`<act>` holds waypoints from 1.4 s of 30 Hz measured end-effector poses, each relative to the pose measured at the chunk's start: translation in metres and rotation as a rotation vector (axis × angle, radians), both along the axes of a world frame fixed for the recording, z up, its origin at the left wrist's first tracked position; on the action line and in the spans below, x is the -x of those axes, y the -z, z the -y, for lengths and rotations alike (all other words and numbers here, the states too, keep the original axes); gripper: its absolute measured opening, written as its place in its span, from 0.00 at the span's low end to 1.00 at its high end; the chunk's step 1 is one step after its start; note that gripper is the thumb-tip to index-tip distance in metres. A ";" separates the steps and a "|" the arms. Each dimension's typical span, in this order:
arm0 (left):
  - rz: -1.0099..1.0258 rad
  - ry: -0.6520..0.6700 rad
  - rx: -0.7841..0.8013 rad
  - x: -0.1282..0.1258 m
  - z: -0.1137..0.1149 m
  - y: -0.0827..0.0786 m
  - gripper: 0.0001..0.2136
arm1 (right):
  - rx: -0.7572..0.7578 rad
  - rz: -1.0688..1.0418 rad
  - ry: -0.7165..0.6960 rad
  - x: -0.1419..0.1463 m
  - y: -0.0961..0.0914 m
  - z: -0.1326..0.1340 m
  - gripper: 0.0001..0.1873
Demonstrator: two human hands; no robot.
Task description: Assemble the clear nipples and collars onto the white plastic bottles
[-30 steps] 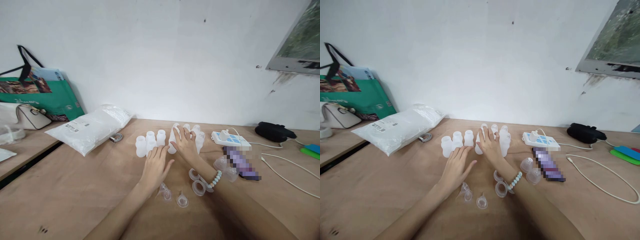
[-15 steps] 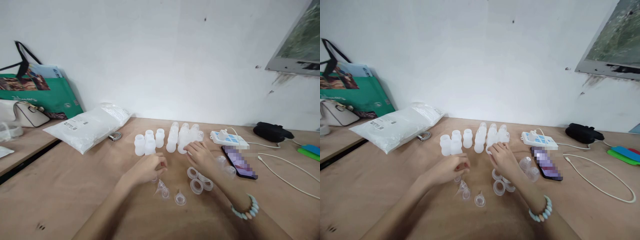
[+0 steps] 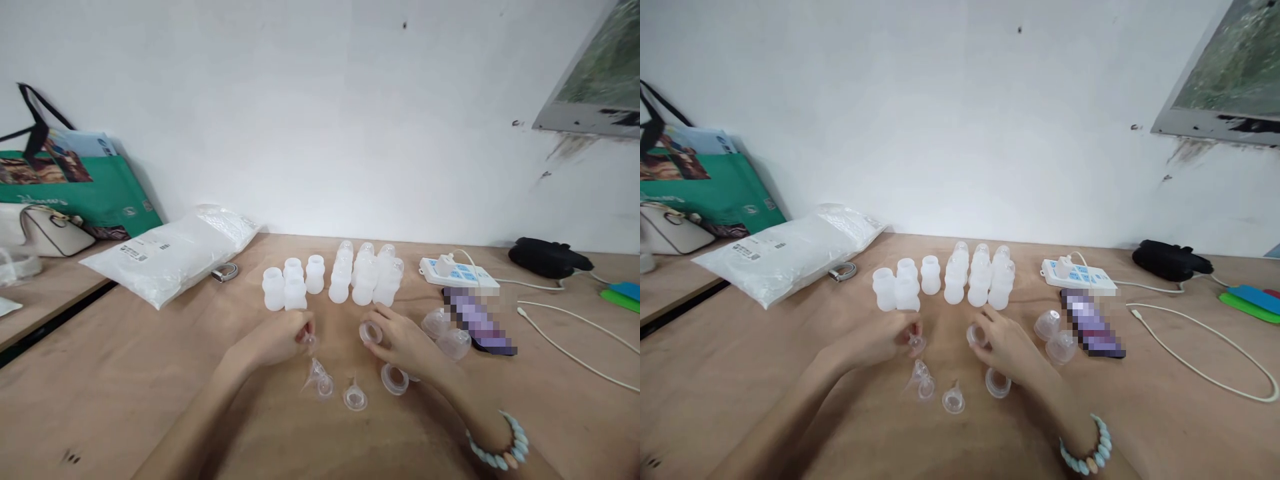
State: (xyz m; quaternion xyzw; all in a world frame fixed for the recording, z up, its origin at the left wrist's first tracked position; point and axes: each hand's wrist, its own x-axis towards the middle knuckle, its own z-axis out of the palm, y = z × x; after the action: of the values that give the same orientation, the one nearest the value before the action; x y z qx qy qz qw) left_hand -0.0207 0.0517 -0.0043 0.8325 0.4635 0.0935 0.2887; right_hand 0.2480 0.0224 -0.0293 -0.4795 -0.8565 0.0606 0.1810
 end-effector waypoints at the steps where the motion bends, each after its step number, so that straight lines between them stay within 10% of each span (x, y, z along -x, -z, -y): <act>1: 0.062 -0.013 -0.011 -0.002 0.000 0.000 0.04 | -0.037 -0.096 -0.040 0.002 -0.001 0.002 0.13; 7: 0.450 -0.082 0.069 -0.027 0.004 0.013 0.06 | -0.315 -0.447 -0.184 0.021 -0.007 0.017 0.21; 17: 0.778 -0.063 0.349 -0.051 0.011 0.038 0.16 | -0.294 -0.291 -0.202 0.031 0.008 0.010 0.16; 28: 0.369 -0.006 -0.019 -0.042 0.007 0.042 0.22 | -0.030 -0.107 -0.065 0.032 0.024 0.002 0.17; 42: 0.307 0.004 -0.022 -0.051 0.000 0.043 0.13 | -0.048 -0.197 -0.096 0.029 0.034 -0.011 0.06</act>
State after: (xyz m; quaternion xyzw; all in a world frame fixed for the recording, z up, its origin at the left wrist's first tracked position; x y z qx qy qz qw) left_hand 0.0303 0.0512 -0.0476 0.8125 0.4114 0.2241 0.3469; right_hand 0.2191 0.0338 -0.0629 -0.4254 -0.8577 0.0954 0.2725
